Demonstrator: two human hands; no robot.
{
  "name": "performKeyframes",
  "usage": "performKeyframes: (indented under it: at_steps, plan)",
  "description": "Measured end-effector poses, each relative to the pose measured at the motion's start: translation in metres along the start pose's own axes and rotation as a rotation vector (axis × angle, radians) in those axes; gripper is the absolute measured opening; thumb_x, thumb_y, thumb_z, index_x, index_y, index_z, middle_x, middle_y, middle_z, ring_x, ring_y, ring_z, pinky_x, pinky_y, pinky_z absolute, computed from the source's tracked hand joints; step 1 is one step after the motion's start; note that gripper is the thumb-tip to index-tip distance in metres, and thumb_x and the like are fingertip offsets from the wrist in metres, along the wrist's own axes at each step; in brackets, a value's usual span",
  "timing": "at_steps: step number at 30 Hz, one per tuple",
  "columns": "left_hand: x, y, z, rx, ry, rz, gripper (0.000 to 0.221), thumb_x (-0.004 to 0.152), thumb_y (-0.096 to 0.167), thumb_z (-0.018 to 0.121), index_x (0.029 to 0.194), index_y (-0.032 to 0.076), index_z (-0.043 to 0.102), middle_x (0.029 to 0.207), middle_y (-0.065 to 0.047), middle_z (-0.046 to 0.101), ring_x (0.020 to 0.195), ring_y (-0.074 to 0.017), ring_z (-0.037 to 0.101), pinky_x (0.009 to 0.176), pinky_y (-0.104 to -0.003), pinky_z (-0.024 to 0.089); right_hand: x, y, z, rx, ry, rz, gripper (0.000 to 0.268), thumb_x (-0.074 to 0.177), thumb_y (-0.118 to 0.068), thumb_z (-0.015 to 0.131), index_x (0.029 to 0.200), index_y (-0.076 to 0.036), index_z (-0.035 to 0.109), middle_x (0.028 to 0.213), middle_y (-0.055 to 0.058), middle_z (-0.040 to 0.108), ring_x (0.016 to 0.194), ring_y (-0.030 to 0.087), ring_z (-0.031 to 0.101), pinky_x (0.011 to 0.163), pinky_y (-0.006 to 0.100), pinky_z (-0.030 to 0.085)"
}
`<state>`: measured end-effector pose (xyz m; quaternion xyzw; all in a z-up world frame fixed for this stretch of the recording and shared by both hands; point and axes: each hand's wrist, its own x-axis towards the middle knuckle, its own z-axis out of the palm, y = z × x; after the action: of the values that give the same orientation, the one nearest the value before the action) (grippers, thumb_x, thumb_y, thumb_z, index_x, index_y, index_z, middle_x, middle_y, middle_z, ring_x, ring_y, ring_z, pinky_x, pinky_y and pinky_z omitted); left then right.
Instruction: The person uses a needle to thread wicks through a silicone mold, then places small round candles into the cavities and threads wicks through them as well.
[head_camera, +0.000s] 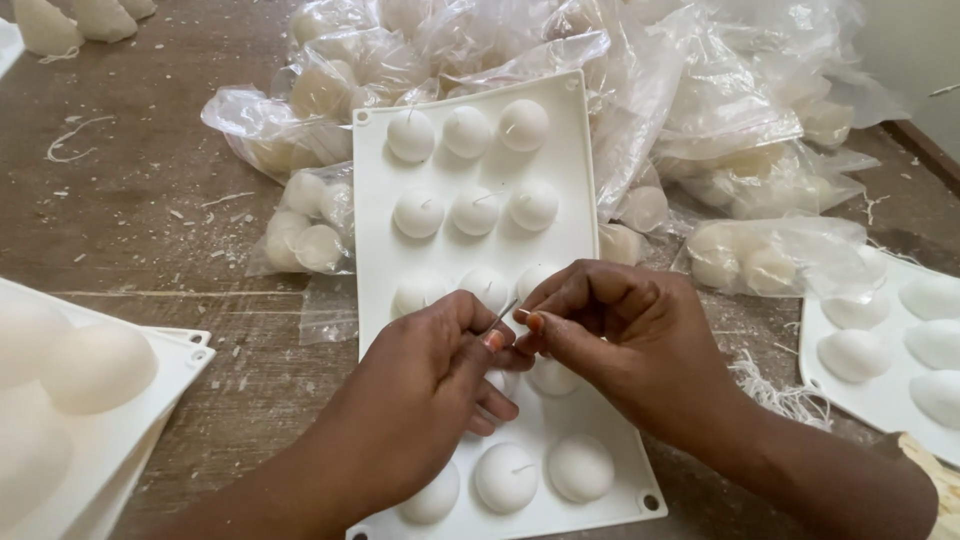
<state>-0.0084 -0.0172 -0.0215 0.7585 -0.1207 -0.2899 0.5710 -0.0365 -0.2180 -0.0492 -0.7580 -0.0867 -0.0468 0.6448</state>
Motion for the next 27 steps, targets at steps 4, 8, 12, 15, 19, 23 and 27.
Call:
performKeyframes:
  at_steps: [4, 8, 12, 15, 19, 23, 27]
  plan:
    - [0.002, -0.001, 0.0, 0.009, -0.005, -0.019, 0.025, 0.102, 0.026, 0.049, 0.109, 0.007, 0.063, 0.097, -0.006, 0.078, 0.072, -0.0101, 0.073, 0.066, -0.027, 0.063, 0.002, -0.002, 0.003, -0.024, 0.023, -0.004, 0.009, 0.091, 0.0, 0.071, 0.094, 0.006, 0.076, 0.091, 0.012, 0.08, 0.081, 0.012, 0.074, 0.076, 0.028, 0.065]
    - [0.001, -0.002, 0.0, -0.03, -0.002, -0.007, 0.023, 0.101, 0.025, 0.05, 0.109, 0.007, 0.062, 0.097, -0.005, 0.078, 0.071, -0.0106, 0.072, 0.064, -0.027, 0.062, 0.003, -0.004, 0.004, -0.025, 0.013, 0.02, 0.011, 0.091, -0.001, 0.071, 0.095, 0.007, 0.077, 0.089, 0.013, 0.081, 0.079, 0.014, 0.076, 0.074, 0.029, 0.066]
    - [0.001, -0.004, 0.001, -0.006, 0.003, 0.03, 0.023, 0.099, 0.019, 0.047, 0.11, 0.006, 0.063, 0.096, -0.006, 0.077, 0.071, -0.0112, 0.072, 0.064, -0.027, 0.062, 0.003, -0.007, 0.006, -0.005, 0.018, 0.038, 0.011, 0.09, 0.0, 0.07, 0.094, 0.008, 0.076, 0.088, 0.014, 0.081, 0.077, 0.016, 0.078, 0.073, 0.031, 0.068]
    - [-0.001, 0.001, 0.002, 0.025, 0.017, 0.002, 0.024, 0.1, 0.023, 0.05, 0.111, 0.007, 0.063, 0.096, -0.005, 0.078, 0.071, -0.0116, 0.073, 0.064, -0.027, 0.061, 0.003, -0.007, 0.005, 0.005, 0.017, 0.043, 0.01, 0.09, 0.0, 0.07, 0.092, 0.008, 0.076, 0.087, 0.015, 0.081, 0.077, 0.018, 0.079, 0.072, 0.032, 0.069]
    - [-0.001, 0.0, 0.002, 0.013, 0.004, 0.007, 0.025, 0.098, 0.019, 0.047, 0.113, 0.006, 0.063, 0.097, -0.005, 0.077, 0.073, -0.0118, 0.074, 0.065, -0.028, 0.063, 0.003, -0.008, 0.007, -0.046, 0.032, 0.052, 0.01, 0.089, -0.001, 0.071, 0.091, 0.007, 0.077, 0.086, 0.015, 0.082, 0.076, 0.017, 0.079, 0.07, 0.032, 0.068]
    - [-0.003, 0.007, 0.003, 0.058, 0.012, -0.025, 0.024, 0.1, 0.024, 0.05, 0.112, 0.007, 0.063, 0.097, -0.004, 0.078, 0.073, -0.012, 0.075, 0.065, -0.028, 0.062, 0.002, -0.01, 0.006, -0.13, 0.006, 0.001, 0.01, 0.089, -0.002, 0.072, 0.09, 0.005, 0.079, 0.085, 0.013, 0.083, 0.076, 0.016, 0.08, 0.071, 0.03, 0.068]
    - [-0.003, 0.008, 0.003, 0.08, 0.014, -0.034, 0.024, 0.101, 0.025, 0.05, 0.111, 0.008, 0.062, 0.096, -0.004, 0.077, 0.074, -0.0117, 0.075, 0.066, -0.028, 0.062, 0.002, -0.013, 0.007, -0.175, 0.012, 0.019, 0.011, 0.088, -0.003, 0.072, 0.092, 0.004, 0.079, 0.084, 0.012, 0.084, 0.075, 0.015, 0.081, 0.069, 0.029, 0.069]
